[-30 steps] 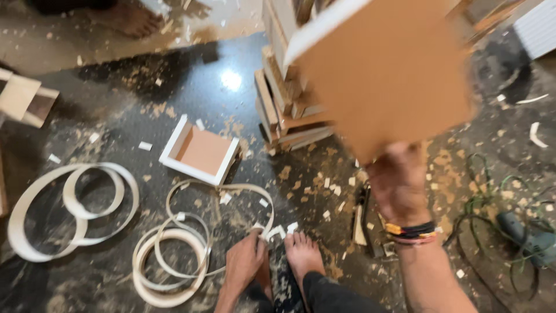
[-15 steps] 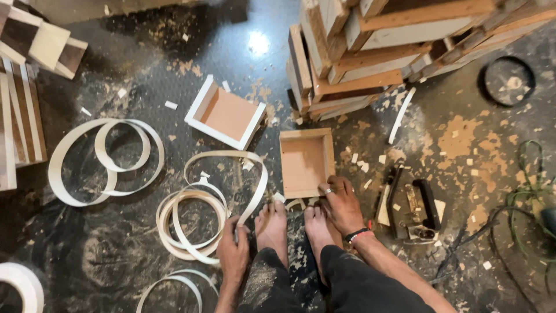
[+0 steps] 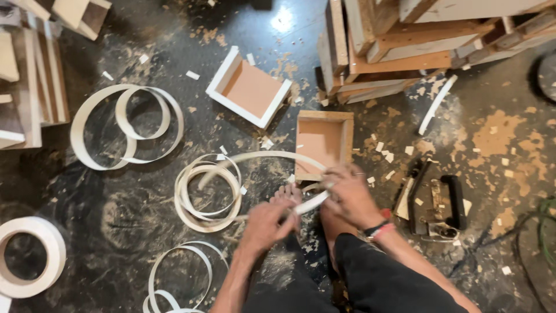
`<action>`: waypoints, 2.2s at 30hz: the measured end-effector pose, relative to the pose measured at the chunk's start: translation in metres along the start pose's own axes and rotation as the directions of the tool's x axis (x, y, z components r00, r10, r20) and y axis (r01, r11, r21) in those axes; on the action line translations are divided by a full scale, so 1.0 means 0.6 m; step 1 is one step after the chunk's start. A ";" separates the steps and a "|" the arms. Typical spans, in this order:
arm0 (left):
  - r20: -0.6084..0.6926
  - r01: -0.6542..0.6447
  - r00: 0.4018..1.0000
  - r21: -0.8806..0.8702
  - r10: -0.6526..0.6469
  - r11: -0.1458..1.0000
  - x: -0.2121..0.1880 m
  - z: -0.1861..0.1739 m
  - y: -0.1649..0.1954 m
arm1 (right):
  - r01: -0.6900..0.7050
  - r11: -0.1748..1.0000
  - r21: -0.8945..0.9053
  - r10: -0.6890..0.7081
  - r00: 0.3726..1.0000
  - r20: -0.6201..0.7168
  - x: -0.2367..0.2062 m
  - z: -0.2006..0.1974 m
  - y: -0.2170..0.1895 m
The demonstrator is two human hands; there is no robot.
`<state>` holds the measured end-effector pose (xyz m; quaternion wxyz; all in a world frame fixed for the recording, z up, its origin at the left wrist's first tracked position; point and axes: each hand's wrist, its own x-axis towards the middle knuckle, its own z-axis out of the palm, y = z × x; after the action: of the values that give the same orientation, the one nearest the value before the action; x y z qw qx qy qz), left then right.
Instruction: The person applies white edge banding to the edges of a small wooden drawer box. They use a hand iron to heat and adhere the banding, then trim the excess with a utility knife. The person works on multiple edges of the drawer box, repeating the process for each side.
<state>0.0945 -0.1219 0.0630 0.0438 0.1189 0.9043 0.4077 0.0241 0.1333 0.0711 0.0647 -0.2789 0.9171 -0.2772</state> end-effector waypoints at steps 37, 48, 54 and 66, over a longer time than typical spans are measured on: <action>0.214 -0.139 0.976 0.431 0.049 0.892 0.130 0.070 -0.037 | -0.502 0.816 0.286 0.536 0.842 -0.053 -0.027 0.070 0.092; 0.130 0.001 0.990 0.367 -0.052 0.930 0.148 0.069 -0.060 | -0.278 0.954 0.111 0.292 0.945 -0.146 0.031 0.033 0.107; 0.086 0.073 0.991 0.317 -0.106 0.946 0.151 0.074 -0.067 | -0.207 0.973 -0.104 0.192 0.972 -0.138 0.035 0.027 0.111; 0.080 -0.164 0.986 0.499 0.143 0.851 0.173 0.083 -0.074 | -0.174 0.970 -0.168 0.154 0.980 -0.129 0.061 0.031 0.096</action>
<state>-0.0049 -0.0880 -0.0014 -0.0036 0.2062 0.9658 0.1574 -0.0290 0.1441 0.0256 0.0091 -0.1902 0.9605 -0.2031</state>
